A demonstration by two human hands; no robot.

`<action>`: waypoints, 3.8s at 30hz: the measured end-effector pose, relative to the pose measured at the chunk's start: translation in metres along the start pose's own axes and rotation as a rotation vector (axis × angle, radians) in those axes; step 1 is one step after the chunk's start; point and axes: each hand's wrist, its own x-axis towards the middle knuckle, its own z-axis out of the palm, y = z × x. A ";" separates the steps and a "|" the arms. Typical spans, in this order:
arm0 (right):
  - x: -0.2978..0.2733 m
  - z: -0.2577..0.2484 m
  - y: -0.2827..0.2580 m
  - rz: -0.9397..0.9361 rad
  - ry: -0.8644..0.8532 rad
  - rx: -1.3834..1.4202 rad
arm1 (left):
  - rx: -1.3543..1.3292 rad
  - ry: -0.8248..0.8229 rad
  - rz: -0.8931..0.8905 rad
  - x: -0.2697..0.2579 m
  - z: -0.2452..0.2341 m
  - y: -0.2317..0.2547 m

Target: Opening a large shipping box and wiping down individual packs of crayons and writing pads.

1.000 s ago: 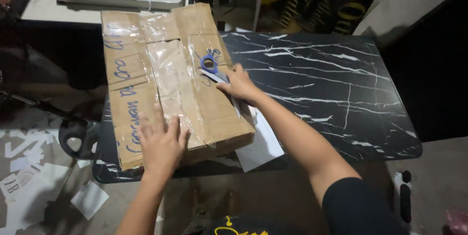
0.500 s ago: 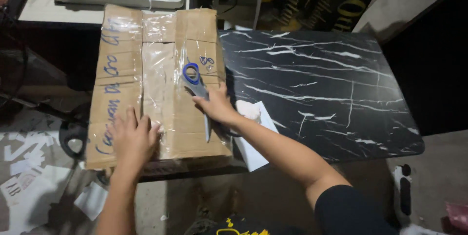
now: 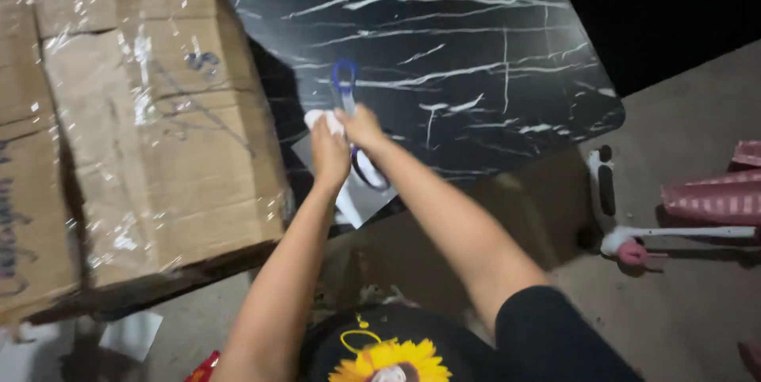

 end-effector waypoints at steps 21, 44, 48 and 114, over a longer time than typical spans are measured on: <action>-0.050 -0.010 0.047 0.032 0.170 -0.434 | 0.515 -0.146 0.076 0.011 0.045 -0.019; -0.013 -0.072 -0.004 -0.265 -0.030 -0.678 | -1.111 0.187 -0.550 0.004 0.071 -0.105; -0.038 -0.089 -0.053 -0.853 0.357 -0.780 | -0.684 0.141 -0.480 0.000 0.062 -0.094; -0.072 -0.038 -0.163 -1.272 0.162 -0.157 | 0.620 0.163 -0.158 -0.022 -0.330 0.062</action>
